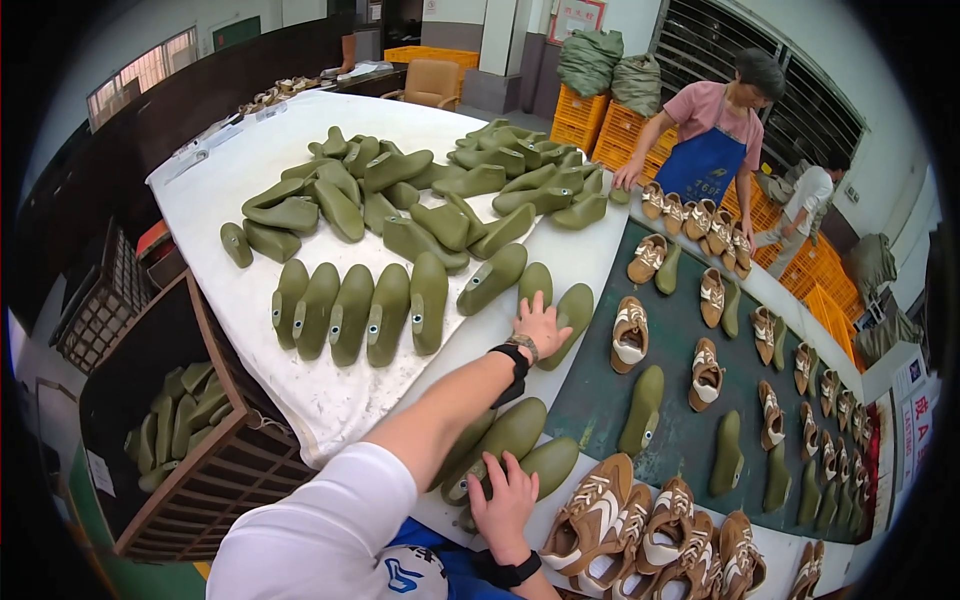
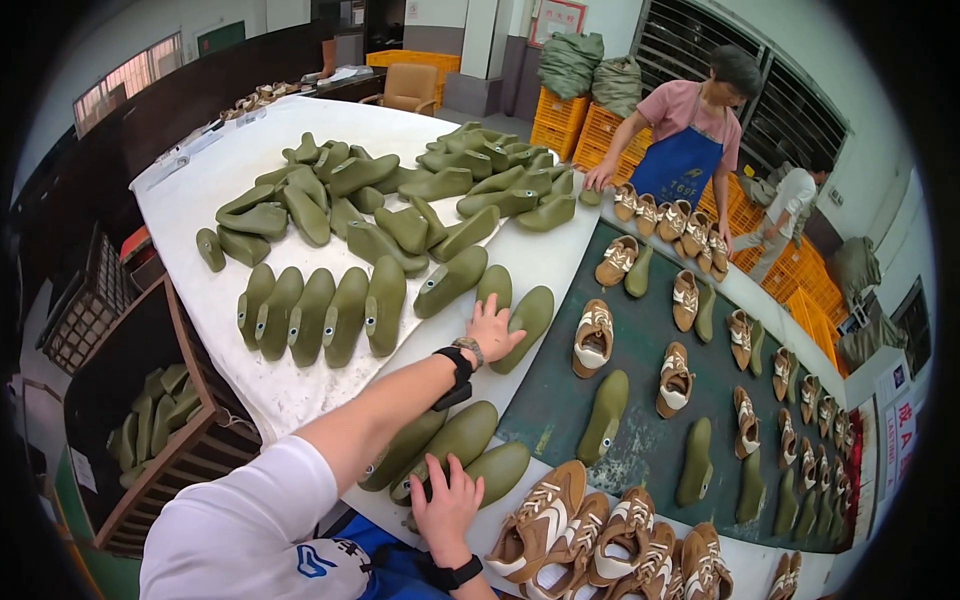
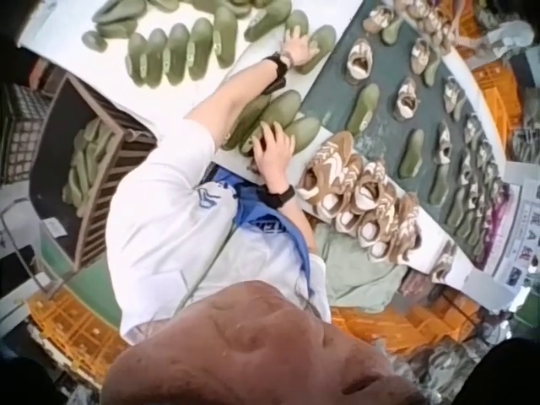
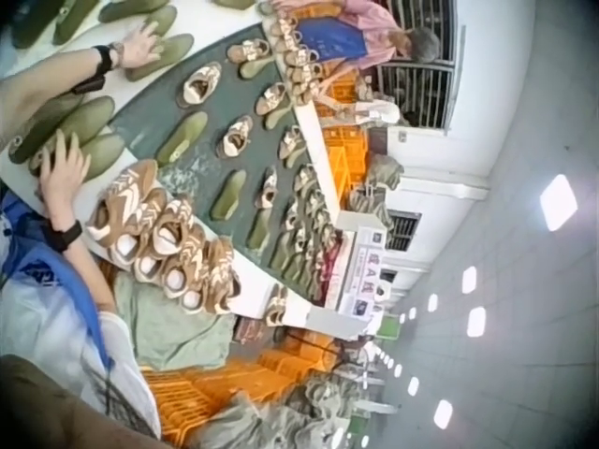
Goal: Organize green plastic shoe lasts and finished shoes on a workbench and conveyor belt in a shoe factory.
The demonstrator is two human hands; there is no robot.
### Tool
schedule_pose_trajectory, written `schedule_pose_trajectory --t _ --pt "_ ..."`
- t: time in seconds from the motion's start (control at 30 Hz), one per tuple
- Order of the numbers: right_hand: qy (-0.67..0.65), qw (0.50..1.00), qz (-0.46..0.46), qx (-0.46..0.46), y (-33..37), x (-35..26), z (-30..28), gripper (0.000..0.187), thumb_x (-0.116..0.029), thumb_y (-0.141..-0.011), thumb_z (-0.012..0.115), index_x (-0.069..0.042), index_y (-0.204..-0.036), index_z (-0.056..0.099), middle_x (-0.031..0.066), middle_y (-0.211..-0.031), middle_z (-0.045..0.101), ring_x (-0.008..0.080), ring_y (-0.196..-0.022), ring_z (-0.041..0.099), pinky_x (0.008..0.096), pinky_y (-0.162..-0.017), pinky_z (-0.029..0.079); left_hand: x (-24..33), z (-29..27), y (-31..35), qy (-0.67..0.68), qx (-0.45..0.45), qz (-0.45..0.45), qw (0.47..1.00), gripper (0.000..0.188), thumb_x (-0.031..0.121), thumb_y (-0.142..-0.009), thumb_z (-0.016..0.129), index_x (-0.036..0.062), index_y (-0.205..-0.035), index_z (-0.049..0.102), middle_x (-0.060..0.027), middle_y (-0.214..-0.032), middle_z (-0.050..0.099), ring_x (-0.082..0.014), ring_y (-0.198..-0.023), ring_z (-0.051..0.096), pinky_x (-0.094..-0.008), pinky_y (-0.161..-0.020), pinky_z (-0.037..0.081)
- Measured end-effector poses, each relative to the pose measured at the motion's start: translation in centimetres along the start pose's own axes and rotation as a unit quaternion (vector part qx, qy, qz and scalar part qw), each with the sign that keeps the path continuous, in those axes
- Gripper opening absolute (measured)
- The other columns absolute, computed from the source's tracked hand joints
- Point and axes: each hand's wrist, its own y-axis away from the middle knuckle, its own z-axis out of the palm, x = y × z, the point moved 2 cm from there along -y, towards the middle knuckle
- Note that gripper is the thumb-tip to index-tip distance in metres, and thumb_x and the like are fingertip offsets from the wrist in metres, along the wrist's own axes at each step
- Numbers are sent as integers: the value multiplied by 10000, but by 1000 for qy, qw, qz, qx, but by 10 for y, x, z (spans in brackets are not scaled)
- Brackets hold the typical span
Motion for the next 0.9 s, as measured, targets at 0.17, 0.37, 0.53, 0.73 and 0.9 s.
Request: schedule_pose_trajectory --t 0.17,0.37,0.53,0.73,0.9 --pt "3 1000 4 7 -1 0 1 391 -321 -747 674 -169 -1102 620 113 -1154 547 272 -1000 522 521 -962 314 -61 -48 -42 -93 193 84 973 561 260 -725 642 23 -1195 449 -183 -1296 388 -380 -1216 351 -517 -945 344" --pt "-9 1000 -2 -7 -2 -5 5 386 -322 -746 673 -169 -1097 623 109 -1154 545 270 -990 523 521 -960 313 -140 -49 -65 -12 -4 -62 998 389 143 -766 536 -45 -1094 446 -261 -929 622 -411 -888 612 -466 -787 491" --pt "-1 1000 1 -10 -5 -3 5 392 -326 -738 681 -171 -1094 622 110 -1153 542 269 -987 526 518 -958 317 -109 -42 -38 29 -124 25 992 529 375 -790 583 -18 -1137 510 -258 -990 611 -422 -966 573 -457 -877 447" --pt "-2 1000 -11 -3 -7 -7 5 399 -312 -736 689 -154 -1095 614 119 -1143 543 274 -979 530 519 -948 331 -184 -96 -18 -332 -28 9 943 546 427 -733 616 112 -1176 563 -179 -1334 427 -424 -1289 274 -593 -1022 193" --pt "-6 1000 -5 2 -7 -6 10 395 -313 -739 685 -154 -1093 614 120 -1141 543 276 -985 529 520 -953 328 -203 -145 5 -165 -83 -189 964 815 638 -685 581 125 -1308 469 -188 -1371 391 -418 -1301 279 -563 -1046 195"
